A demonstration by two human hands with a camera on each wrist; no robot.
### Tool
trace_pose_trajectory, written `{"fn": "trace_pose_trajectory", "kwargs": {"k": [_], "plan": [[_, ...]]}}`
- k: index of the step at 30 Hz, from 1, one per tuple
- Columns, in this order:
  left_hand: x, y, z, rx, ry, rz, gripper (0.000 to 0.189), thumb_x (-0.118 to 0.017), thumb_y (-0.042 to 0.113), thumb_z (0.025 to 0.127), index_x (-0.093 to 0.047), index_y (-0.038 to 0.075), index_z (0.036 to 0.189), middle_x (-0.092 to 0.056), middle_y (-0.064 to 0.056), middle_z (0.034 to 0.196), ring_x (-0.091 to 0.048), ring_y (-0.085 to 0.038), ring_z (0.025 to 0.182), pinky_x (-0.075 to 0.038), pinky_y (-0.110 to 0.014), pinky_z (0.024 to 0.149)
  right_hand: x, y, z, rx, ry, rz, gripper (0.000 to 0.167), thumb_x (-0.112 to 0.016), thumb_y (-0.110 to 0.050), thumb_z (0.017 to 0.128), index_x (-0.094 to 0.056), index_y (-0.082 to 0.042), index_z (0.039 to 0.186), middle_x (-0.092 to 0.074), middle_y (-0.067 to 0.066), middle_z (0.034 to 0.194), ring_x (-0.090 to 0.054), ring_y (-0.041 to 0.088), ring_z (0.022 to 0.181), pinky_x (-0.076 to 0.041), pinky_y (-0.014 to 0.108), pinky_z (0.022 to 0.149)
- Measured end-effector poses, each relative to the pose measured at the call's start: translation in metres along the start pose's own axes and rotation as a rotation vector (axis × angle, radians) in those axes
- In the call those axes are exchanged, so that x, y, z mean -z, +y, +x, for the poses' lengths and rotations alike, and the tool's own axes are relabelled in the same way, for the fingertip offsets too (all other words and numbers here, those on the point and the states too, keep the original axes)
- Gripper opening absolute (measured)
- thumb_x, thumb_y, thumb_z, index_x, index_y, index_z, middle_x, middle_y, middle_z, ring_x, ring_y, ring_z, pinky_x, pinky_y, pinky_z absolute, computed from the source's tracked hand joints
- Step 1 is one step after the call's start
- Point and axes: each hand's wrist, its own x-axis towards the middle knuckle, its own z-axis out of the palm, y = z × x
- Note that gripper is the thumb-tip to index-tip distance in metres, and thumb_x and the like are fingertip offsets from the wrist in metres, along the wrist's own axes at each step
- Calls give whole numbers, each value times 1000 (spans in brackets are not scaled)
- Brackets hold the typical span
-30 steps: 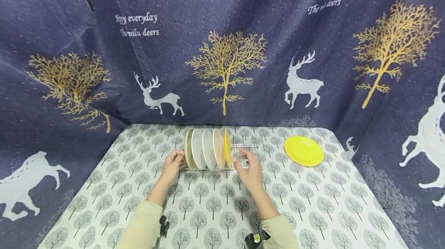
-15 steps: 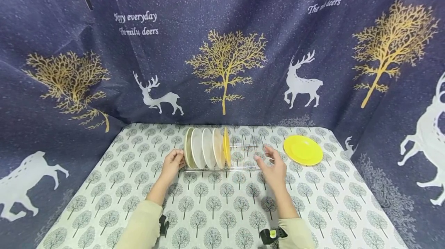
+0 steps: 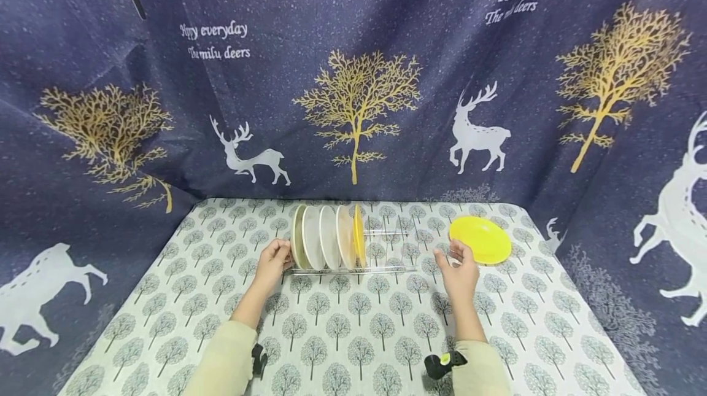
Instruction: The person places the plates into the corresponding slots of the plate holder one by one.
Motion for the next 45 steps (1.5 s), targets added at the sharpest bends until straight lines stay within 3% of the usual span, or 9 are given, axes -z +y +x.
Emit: {"fn": "trace_pose_trajectory", "kwargs": {"k": [14, 26, 32, 36, 45], "plan": [[0, 0, 1, 14, -11, -8, 21, -46, 19, 99, -54, 0, 97, -60, -11, 93, -59, -21, 86, -51, -37, 84, 5, 18, 12, -153, 59, -30, 54, -66, -16, 87, -42, 3, 130, -49, 23, 126, -48, 37, 113, -43, 46, 92], [0, 1, -1, -3, -6, -20, 22, -45, 17, 99, -53, -2, 95, -60, -12, 91, -59, -22, 85, -50, -43, 86, 3, 41, 20, -167, 89, -86, 52, -63, -18, 89, -41, 4, 131, -47, 22, 126, -48, 35, 109, -43, 45, 91], [-2, 3, -2, -13, -10, -13, 22, -45, 18, 99, -53, -2, 95, -59, -12, 90, -58, -21, 83, -51, -41, 84, 3, 46, 29, -116, 130, -128, 48, -66, -9, 85, -46, 6, 127, -50, 25, 123, -50, 38, 108, -43, 47, 92], [-2, 2, -2, -5, -15, -17, 20, -45, 17, 99, -54, -1, 96, -58, -11, 89, -58, -21, 83, -52, -39, 84, 4, 52, 37, -40, 138, -210, 48, -69, -4, 81, -50, 9, 123, -52, 28, 118, -50, 42, 106, -40, 50, 93], [0, 0, 0, -2, -18, -24, 20, -45, 18, 99, -54, 0, 95, -58, -11, 89, -59, -22, 84, -52, -39, 84, 10, 60, 55, 78, 28, -380, 47, -71, -12, 80, -54, 7, 119, -56, 27, 114, -47, 44, 106, -31, 54, 95]]}}
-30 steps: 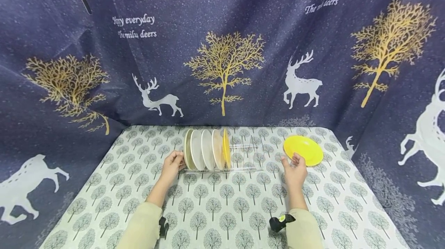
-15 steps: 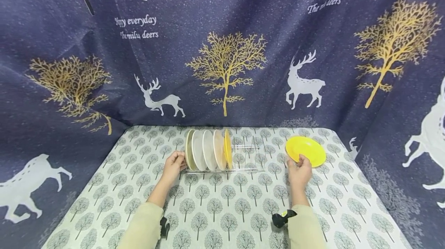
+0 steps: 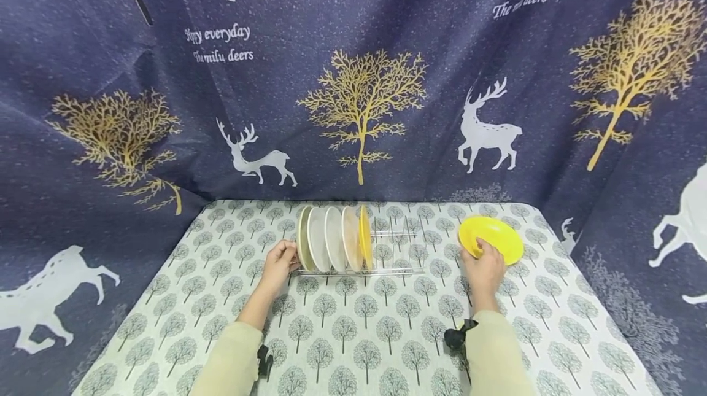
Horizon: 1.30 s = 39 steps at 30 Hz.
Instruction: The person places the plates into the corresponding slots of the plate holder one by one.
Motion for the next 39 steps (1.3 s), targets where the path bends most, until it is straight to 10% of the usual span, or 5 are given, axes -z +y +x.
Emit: {"fn": "trace_pose_trajectory", "kwargs": {"k": [16, 26, 39], "plan": [[-1, 1, 0, -10, 5, 20, 18, -44, 15, 99, -54, -1, 97, -58, -11, 89, -58, -22, 84, -52, -39, 83, 1, 2, 14, 26, -215, -233, 39, -65, -19, 85, -59, 7, 114, -53, 31, 116, -45, 49, 103, -30, 60, 89], [0, 9, -3, 8, -1, 20, 20, -45, 17, 99, -53, 0, 95, -56, -9, 87, -57, -20, 82, -52, -39, 84, 2, 3, 14, 82, -152, -190, 27, -61, -13, 86, -64, 7, 104, -55, 31, 108, -47, 47, 97, -34, 58, 83], [0, -1, 2, -4, 11, 10, 20, -45, 18, 98, -53, 1, 92, -55, -10, 87, -56, -22, 83, -53, -38, 82, 7, -14, 9, 117, 166, 43, 19, -59, -8, 88, -63, 9, 96, -56, 26, 94, -46, 42, 92, -34, 51, 86]]}}
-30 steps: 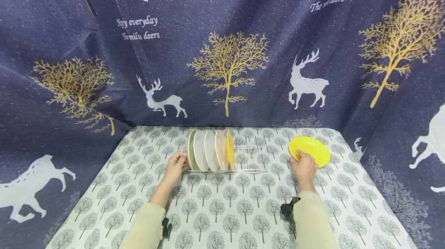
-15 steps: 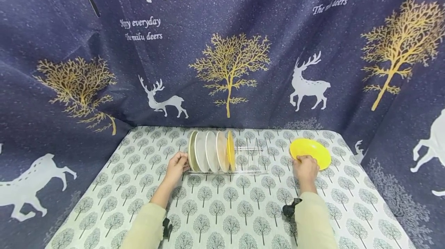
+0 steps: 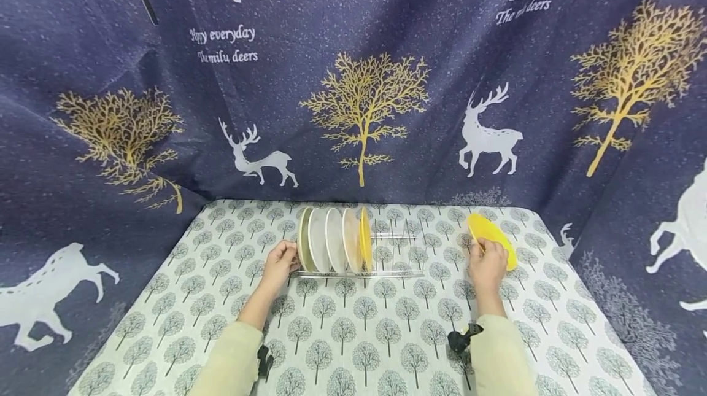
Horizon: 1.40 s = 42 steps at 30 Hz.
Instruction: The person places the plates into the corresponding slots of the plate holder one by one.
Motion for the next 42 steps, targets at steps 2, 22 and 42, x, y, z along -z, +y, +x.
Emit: {"fn": "trace_pose_trajectory", "kwargs": {"k": [2, 22, 42], "plan": [[0, 0, 0, 5, 0, 2, 20, -45, 18, 98, -53, 2, 92, -54, -10, 86, -56, -22, 82, -53, -38, 82, 2, -5, 1, 27, 68, 41, 17, -59, -5, 86, -62, 10, 93, -56, 27, 92, -46, 43, 90, -34, 51, 85], [0, 1, -4, 11, 5, 25, 18, -44, 16, 99, -53, 1, 96, -60, -10, 90, -60, -22, 84, -53, -37, 81, 23, -50, 9, -269, 218, 192, 18, -52, -6, 86, -59, 8, 96, -56, 15, 84, -49, 22, 76, -41, 29, 70], [3, 7, 0, 10, -19, 49, 19, -44, 17, 99, -52, -1, 98, -57, -13, 94, -59, -24, 87, -53, -36, 82, 29, -87, -6, -432, 319, 526, 17, -54, 4, 78, -56, -12, 79, -54, 1, 76, -49, 6, 66, -45, 12, 59]]}}
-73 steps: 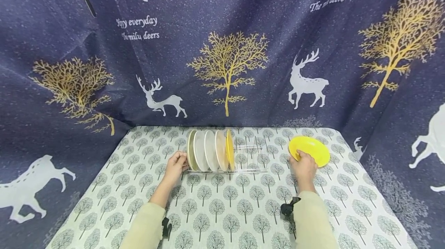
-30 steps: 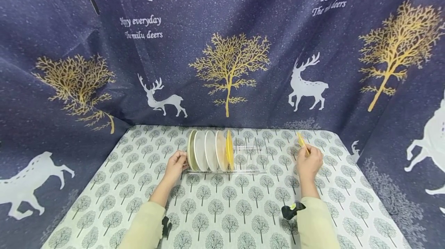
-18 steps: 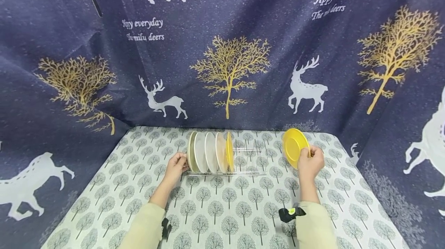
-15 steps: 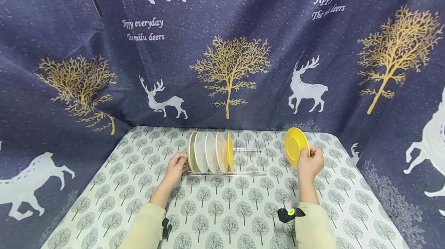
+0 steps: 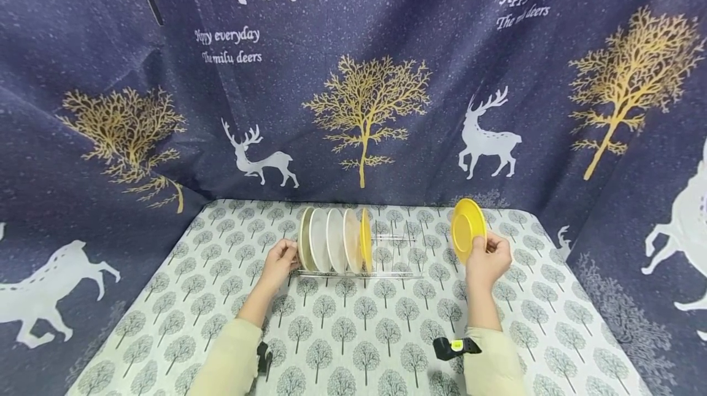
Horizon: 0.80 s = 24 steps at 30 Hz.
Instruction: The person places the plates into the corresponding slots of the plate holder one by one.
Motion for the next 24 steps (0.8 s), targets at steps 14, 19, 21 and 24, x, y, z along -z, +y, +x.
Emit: {"fn": "trace_pose_trajectory", "kwargs": {"k": [14, 19, 21, 24], "plan": [[3, 13, -2, -4, -28, 83, 19, -43, 15, 99, -50, -1, 108, -55, -13, 95, -57, -26, 89, -52, -38, 82, -7, -29, -22, 28, -23, 121, 10, -58, 5, 82, -58, -5, 81, -52, -2, 73, -49, 9, 68, -45, 14, 58], [3, 8, -1, -6, 11, 128, 16, -44, 17, 99, -52, 5, 105, -56, -9, 92, -56, -22, 85, -53, -35, 78, -11, -34, -31, 32, -40, 179, 14, -58, 7, 81, -58, -7, 79, -53, 1, 74, -49, 11, 67, -46, 15, 57], [2, 7, -1, -7, 22, 125, 15, -45, 17, 99, -52, 5, 104, -56, -9, 90, -56, -22, 83, -53, -34, 76, -12, -36, -35, 29, -43, 190, 15, -58, 7, 81, -57, -8, 78, -54, 1, 75, -50, 12, 67, -46, 15, 57], [2, 6, -2, -13, 28, 124, 15, -46, 17, 98, -53, 5, 103, -55, -8, 87, -54, -21, 79, -53, -32, 74, -15, -38, -40, 17, -54, 211, 15, -58, 7, 81, -57, -8, 79, -53, 3, 77, -50, 13, 68, -47, 16, 58]]}}
